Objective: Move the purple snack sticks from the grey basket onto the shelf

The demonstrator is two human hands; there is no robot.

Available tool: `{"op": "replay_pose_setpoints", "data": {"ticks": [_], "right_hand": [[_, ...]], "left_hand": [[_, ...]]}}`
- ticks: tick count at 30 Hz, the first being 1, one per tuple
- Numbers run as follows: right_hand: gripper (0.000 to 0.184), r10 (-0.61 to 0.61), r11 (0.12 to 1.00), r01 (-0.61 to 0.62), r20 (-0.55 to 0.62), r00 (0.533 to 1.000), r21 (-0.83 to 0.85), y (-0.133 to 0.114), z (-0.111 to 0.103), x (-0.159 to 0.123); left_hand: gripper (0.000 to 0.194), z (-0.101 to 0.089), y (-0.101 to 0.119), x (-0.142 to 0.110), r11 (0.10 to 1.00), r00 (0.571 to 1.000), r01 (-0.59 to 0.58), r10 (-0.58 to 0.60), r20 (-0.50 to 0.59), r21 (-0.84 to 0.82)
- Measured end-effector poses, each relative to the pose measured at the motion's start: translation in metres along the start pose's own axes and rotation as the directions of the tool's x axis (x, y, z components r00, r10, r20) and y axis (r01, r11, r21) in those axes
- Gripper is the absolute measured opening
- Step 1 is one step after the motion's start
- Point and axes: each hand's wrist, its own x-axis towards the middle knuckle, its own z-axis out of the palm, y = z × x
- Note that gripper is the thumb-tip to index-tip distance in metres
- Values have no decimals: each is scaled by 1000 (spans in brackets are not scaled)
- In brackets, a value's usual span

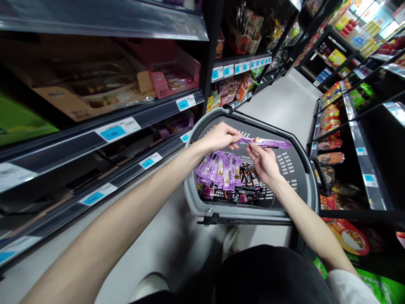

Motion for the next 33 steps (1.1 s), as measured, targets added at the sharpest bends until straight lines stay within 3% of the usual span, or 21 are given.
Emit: {"op": "replay_pose_setpoints", "data": {"ticks": [8, 11, 15, 19, 22, 28, 33], "right_hand": [[19, 18, 1000, -18, -1, 1000, -11, -1, 0, 0], [27, 25, 1000, -25, 4, 1000, -15, -3, 1, -1], [38, 79, 997, -79, 20, 997, 0, -3, 3, -3], [28, 126, 990, -130, 73, 989, 47, -4, 4, -4], [19, 100, 995, -101, 72, 992, 15, -3, 3, -4], [34, 19, 993, -10, 82, 996, -118, 0, 3, -6], [40, -68, 991, 68, -3, 998, -115, -6, 1, -4]], "left_hand": [[18, -1, -3, 2, 999, 1000, -2, 3, 26, -42], [25, -2, -4, 2, 999, 998, -52, 53, 32, -16], [15, -3, -7, 2, 991, 990, -127, 124, 63, 51], [22, -4, -10, 2, 993, 992, -106, 102, 79, 53], [26, -6, -10, 2, 986, 989, -129, 121, 85, 104], [30, -1, -6, -2, 923, 968, -249, 225, 114, 292], [21, 15, 7, -13, 830, 910, -411, 394, 127, 375]]}}
